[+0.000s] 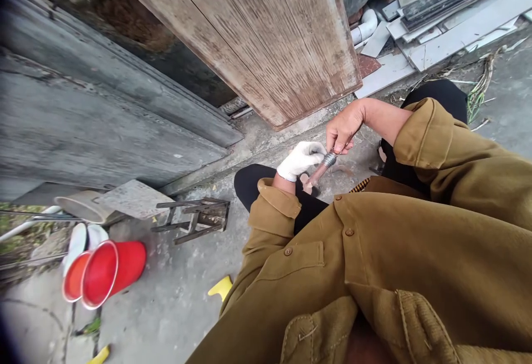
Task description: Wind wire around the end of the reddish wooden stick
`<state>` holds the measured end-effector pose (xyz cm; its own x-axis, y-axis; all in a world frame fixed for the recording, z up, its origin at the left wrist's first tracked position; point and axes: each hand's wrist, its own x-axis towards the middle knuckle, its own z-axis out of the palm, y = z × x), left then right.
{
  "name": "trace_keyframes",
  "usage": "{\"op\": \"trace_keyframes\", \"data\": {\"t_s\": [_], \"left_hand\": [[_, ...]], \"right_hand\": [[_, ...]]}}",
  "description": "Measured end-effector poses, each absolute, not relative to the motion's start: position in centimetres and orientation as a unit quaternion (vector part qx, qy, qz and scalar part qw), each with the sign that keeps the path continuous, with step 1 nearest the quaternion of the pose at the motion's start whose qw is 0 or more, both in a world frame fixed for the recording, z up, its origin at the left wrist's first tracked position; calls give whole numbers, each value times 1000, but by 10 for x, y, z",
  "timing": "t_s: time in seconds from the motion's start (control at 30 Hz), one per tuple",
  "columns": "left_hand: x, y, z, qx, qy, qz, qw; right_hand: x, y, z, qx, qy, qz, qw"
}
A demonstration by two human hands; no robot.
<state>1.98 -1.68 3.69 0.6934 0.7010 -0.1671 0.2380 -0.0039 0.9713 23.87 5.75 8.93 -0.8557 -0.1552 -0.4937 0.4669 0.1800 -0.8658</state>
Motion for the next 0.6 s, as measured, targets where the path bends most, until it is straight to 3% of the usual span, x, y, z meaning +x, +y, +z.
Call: {"op": "trace_keyframes", "data": {"t_s": [0.33,0.43,0.6], "left_hand": [[5,1,3,542,402,310,670],[13,-2,-3,488,408,381,671],[32,-12,1,473,384,366,703]], "right_hand": [[240,54,101,218,807,-538,109],[244,54,102,289,802,-522,24],[249,62,92,432,771,-457,-103]]}}
